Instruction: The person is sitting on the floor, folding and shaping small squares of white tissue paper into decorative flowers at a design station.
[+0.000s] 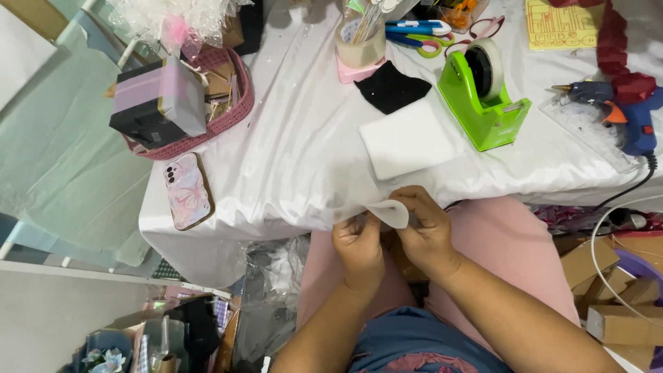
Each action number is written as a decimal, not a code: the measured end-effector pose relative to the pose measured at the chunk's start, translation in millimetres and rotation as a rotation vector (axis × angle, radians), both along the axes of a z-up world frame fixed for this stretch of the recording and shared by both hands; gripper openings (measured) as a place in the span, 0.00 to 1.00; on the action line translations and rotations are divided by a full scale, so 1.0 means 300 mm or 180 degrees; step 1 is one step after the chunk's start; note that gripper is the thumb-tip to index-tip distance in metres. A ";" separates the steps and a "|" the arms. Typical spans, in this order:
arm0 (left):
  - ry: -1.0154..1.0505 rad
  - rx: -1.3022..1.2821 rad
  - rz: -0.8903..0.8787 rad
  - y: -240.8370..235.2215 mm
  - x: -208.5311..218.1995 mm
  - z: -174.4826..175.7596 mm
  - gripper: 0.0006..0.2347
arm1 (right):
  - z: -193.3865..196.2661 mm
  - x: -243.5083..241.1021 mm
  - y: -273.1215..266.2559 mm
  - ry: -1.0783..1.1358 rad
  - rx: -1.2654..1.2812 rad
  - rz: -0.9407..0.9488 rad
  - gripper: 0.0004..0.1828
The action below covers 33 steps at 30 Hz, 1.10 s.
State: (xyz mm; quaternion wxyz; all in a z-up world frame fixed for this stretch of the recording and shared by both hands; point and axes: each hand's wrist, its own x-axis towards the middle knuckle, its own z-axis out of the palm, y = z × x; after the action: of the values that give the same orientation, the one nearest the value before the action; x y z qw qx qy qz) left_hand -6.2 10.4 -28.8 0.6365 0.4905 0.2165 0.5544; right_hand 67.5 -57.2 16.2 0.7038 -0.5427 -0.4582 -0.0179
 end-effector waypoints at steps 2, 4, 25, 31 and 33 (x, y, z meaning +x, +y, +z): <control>-0.0136 -0.0039 -0.0072 -0.003 -0.001 0.032 0.19 | 0.008 0.007 -0.004 0.0127 -0.0033 0.0107 0.04; -0.0273 -0.0077 -0.0146 -0.007 -0.002 0.044 0.20 | 0.004 0.013 -0.003 0.0252 -0.0066 0.0211 0.05; -0.0123 -0.0190 -0.0575 0.033 -0.038 0.151 0.23 | -0.075 0.019 0.006 0.2325 -0.0213 0.1016 0.09; -0.0168 -0.0214 -0.0679 0.049 -0.044 0.115 0.22 | -0.098 0.026 0.011 0.2556 -0.0062 0.1332 0.11; -0.0243 -0.0175 -0.0753 0.052 -0.048 0.107 0.23 | -0.158 0.039 0.013 0.2740 0.0005 0.1160 0.16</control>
State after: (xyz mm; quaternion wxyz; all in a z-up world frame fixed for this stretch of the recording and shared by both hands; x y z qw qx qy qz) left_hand -20.5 26.1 3.3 0.7185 0.4735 0.1479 0.4876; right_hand 79.1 -53.3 -31.2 0.8219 -0.4109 -0.2123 0.3325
